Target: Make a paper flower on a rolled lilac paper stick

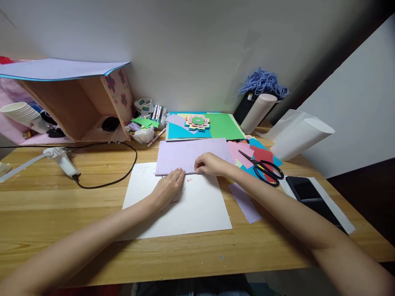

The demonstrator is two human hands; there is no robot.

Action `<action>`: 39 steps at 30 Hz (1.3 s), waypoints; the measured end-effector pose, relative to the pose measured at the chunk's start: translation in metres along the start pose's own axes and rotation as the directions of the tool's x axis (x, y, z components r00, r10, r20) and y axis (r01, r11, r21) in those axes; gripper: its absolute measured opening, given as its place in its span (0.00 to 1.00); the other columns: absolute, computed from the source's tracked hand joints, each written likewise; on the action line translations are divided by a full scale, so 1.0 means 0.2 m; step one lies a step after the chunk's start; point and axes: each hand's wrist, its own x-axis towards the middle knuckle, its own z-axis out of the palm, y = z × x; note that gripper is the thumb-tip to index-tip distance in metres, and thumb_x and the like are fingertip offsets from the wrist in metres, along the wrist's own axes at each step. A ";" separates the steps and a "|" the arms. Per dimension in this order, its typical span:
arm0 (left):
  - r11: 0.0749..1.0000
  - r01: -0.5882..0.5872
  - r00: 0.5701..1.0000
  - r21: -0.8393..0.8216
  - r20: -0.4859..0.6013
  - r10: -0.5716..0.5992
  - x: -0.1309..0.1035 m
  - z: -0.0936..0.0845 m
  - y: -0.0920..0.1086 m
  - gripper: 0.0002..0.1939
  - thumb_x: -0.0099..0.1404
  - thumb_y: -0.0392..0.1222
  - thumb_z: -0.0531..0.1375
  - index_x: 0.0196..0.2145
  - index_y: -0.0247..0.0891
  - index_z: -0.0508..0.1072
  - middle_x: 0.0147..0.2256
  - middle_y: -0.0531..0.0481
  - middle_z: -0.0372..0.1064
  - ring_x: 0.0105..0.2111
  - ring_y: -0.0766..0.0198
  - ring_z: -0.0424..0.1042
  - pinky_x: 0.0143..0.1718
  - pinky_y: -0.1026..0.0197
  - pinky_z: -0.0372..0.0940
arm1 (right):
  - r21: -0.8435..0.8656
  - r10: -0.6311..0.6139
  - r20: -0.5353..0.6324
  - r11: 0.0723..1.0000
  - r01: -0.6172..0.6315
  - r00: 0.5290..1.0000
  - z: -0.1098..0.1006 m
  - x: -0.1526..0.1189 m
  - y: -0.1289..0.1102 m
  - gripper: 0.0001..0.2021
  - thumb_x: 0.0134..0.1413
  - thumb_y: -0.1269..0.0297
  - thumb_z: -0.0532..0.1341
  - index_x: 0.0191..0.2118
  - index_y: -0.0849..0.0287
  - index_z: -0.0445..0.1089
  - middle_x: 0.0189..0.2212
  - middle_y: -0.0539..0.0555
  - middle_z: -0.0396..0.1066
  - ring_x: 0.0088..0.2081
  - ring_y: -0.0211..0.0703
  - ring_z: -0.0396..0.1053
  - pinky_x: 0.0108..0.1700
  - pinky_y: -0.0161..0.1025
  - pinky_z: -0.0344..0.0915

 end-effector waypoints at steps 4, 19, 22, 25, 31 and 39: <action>0.998 0.001 1.000 -0.068 0.022 0.000 0.01 -0.01 -0.03 0.22 0.61 0.25 0.45 0.53 0.27 0.59 0.54 0.33 0.59 0.52 0.55 0.62 0.49 0.54 0.64 | 0.082 -0.006 -0.001 0.997 0.006 1.000 0.00 -0.01 0.02 0.05 0.43 0.73 0.59 0.27 0.62 0.72 0.24 0.51 0.71 0.28 0.37 0.65 0.32 0.32 0.60; 0.996 -0.044 0.999 -0.083 -0.008 0.044 0.01 0.02 -0.07 0.25 0.58 0.22 0.45 0.54 0.29 0.58 0.53 0.35 0.60 0.51 0.56 0.64 0.47 0.53 0.66 | 0.023 -0.310 -0.267 0.945 0.327 0.913 0.16 -0.11 0.11 0.09 0.58 0.70 0.52 0.39 0.59 0.69 0.32 0.54 0.62 0.38 0.41 0.62 0.41 0.39 0.61; 0.997 -0.038 0.999 -0.065 -0.012 0.037 0.01 0.03 -0.06 0.24 0.59 0.23 0.45 0.53 0.28 0.58 0.53 0.34 0.60 0.51 0.56 0.64 0.48 0.53 0.65 | 0.043 -0.290 -0.231 0.950 0.308 0.929 0.14 -0.10 0.10 0.08 0.58 0.70 0.52 0.37 0.59 0.69 0.32 0.54 0.61 0.37 0.40 0.61 0.41 0.38 0.61; 0.998 -0.011 1.000 -0.065 -0.018 0.010 0.02 0.04 -0.06 0.22 0.60 0.25 0.46 0.53 0.28 0.59 0.53 0.33 0.60 0.52 0.55 0.63 0.47 0.53 0.66 | 0.038 -0.270 -0.178 0.959 0.281 0.946 0.12 -0.08 0.10 0.09 0.59 0.69 0.51 0.37 0.59 0.68 0.34 0.54 0.60 0.37 0.39 0.61 0.41 0.37 0.61; 0.993 0.008 0.998 -0.117 -0.054 -0.014 0.04 0.05 -0.05 0.21 0.61 0.27 0.47 0.52 0.30 0.60 0.52 0.33 0.61 0.52 0.53 0.63 0.46 0.51 0.66 | -0.093 -0.247 -0.165 0.968 0.235 0.955 0.13 -0.06 0.10 0.11 0.60 0.70 0.47 0.40 0.58 0.65 0.37 0.55 0.60 0.40 0.41 0.60 0.44 0.39 0.59; 0.993 -0.040 0.996 -0.115 -0.082 0.031 0.02 0.05 -0.07 0.22 0.62 0.28 0.48 0.54 0.26 0.59 0.54 0.34 0.59 0.55 0.56 0.59 0.51 0.54 0.62 | -0.285 -0.130 -0.364 0.958 0.022 0.922 0.18 -0.04 0.10 0.14 0.59 0.59 0.49 0.48 0.58 0.59 0.51 0.61 0.56 0.52 0.50 0.52 0.53 0.48 0.52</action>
